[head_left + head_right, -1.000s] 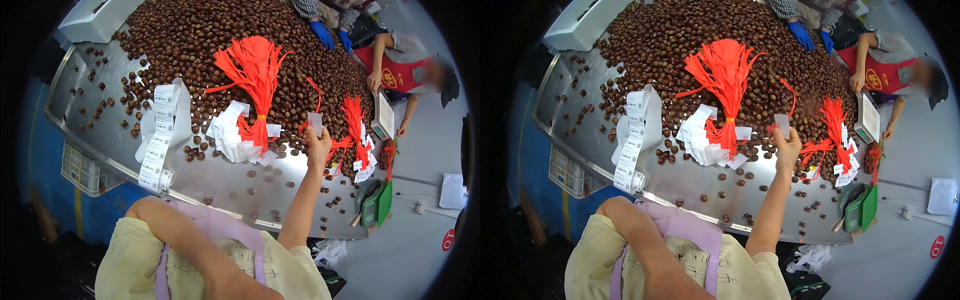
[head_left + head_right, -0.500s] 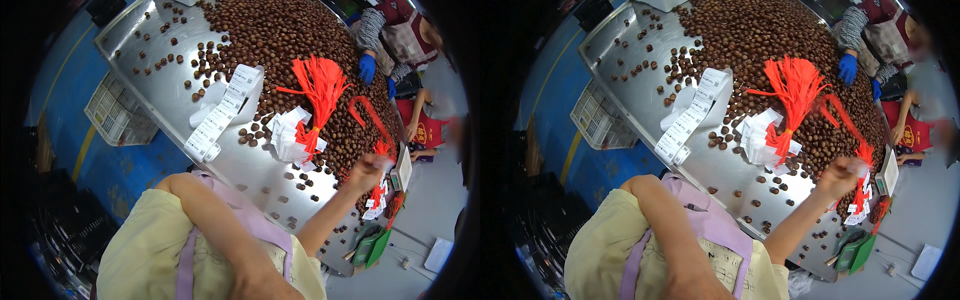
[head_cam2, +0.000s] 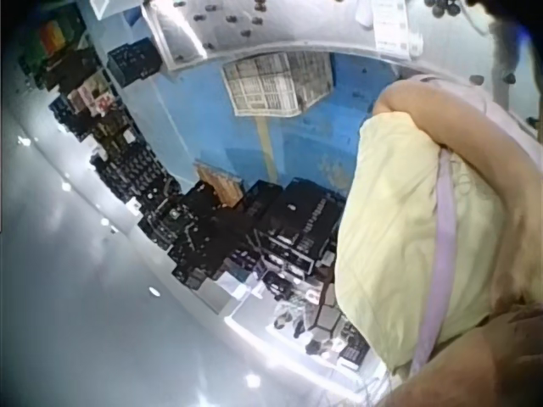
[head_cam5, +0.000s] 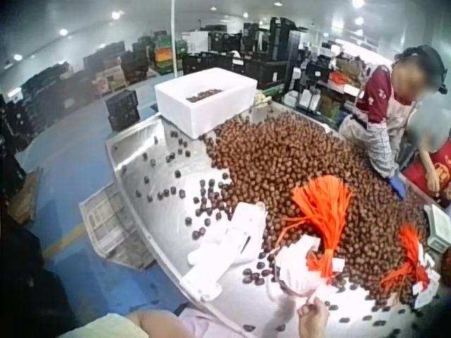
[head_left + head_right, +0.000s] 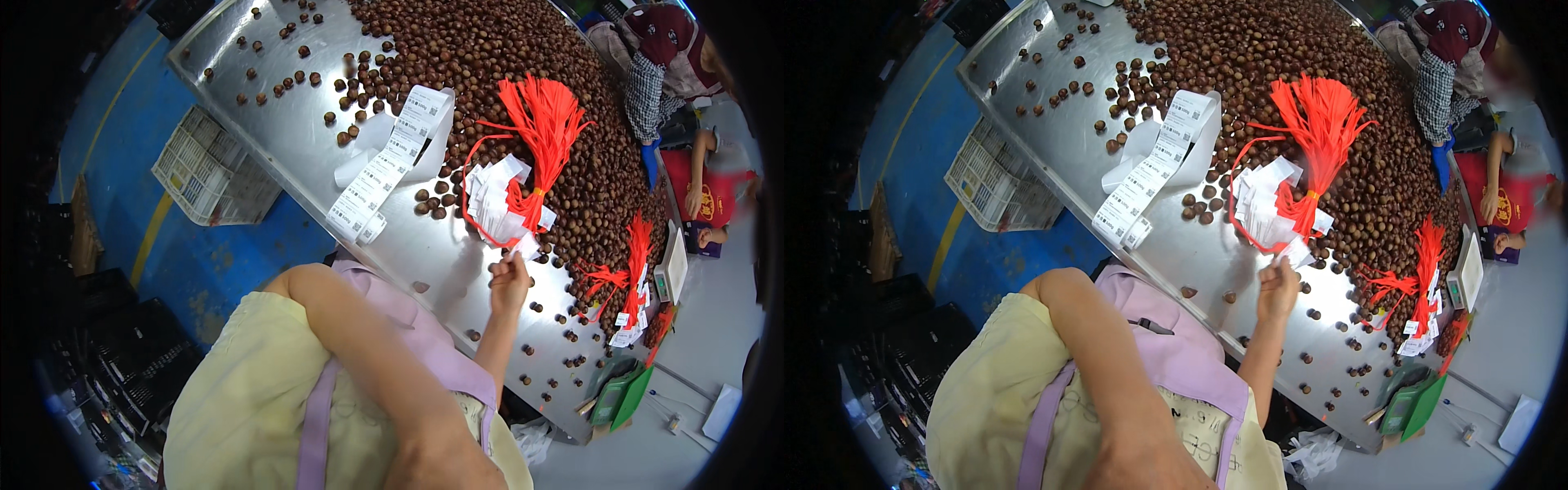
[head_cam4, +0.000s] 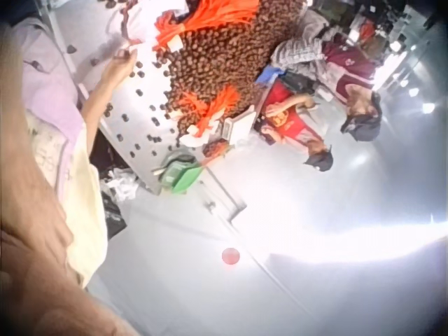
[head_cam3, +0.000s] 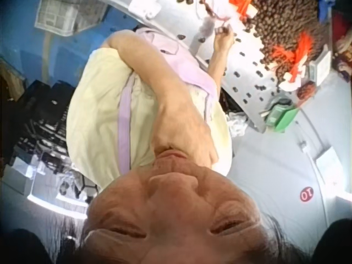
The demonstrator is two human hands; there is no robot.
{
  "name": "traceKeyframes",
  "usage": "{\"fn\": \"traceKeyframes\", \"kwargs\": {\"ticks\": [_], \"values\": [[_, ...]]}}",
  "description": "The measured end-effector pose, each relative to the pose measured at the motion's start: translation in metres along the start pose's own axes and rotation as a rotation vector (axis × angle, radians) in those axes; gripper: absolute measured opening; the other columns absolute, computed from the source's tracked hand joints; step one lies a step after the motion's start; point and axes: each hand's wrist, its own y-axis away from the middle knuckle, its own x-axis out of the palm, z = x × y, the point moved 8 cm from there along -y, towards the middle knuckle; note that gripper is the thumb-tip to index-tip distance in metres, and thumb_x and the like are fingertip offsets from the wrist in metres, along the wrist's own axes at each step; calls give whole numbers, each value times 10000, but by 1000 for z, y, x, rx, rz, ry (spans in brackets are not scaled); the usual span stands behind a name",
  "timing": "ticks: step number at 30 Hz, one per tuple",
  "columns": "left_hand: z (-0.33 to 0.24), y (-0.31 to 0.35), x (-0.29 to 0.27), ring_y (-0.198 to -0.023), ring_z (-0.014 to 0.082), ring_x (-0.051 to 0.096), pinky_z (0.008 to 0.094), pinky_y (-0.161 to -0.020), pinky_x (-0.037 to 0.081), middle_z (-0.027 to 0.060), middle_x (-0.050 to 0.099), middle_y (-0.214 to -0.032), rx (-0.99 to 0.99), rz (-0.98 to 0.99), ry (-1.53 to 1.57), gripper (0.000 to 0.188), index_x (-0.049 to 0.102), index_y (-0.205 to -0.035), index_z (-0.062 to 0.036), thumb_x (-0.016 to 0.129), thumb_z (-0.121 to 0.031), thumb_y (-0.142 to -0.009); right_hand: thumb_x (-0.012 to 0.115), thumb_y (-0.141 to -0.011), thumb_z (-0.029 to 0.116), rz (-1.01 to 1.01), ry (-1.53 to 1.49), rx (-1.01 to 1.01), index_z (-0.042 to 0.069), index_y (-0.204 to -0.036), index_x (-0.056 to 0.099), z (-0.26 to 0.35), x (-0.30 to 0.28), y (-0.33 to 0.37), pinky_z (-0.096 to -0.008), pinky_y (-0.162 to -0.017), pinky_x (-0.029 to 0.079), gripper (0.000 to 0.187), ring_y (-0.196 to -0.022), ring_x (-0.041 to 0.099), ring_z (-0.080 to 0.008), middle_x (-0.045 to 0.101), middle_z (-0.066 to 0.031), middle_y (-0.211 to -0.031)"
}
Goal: The person repeatedly tears printed labels from a roll and attaches them to bundles of red strings lying on a metal table covered with brown nuts. The person handles labels and string bundles one at a time, occasionally gathering and repositioning them on the table.
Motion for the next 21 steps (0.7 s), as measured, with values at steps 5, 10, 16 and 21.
{"fn": "traceKeyframes", "kwargs": {"ticks": [5, 10, 16, 21], "values": [[-21, 22, -36, -1114, 328, 404, 394, -928, 359, 160, 427, -1174, -128, -145, -425, 828, 362, -1246, -58, 798, -217, -559, 514, -874, 63, -17, -23, -546, 15, -969, 554, 141, 6, 1, -153, -530, 459, 113, -729, 584, -125, 603, -79, -881], [-53, 153, -145, -1156, 329, 391, 393, -954, 352, 161, 412, -1230, -690, -711, -1472, 913, 337, -1303, -70, 827, -244, -552, 492, -908, 82, 147, -439, -753, -67, -1038, 541, 223, -26, 42, -302, -806, 497, 204, -910, 598, -213, 610, -145, -1010], [-26, 313, -179, -1169, 385, 378, 437, -965, 346, 241, 374, -1239, -1315, -977, -1770, 977, 233, -1376, -66, 803, -230, -599, 538, -891, 93, 13, -399, -533, -52, -1095, 531, 141, -37, 30, -266, -792, 440, 251, -928, 537, -173, 582, -111, -1020], [-38, 364, -193, -1141, 315, 456, 385, -926, 397, 229, 375, -1270, -880, -1408, -1205, 814, 245, -1376, -51, 716, -164, -721, 534, -905, 148, -23, -381, -305, -14, -1101, 528, 82, -20, 17, -260, -706, 421, 254, -876, 521, -136, 581, -83, -1085]]}}
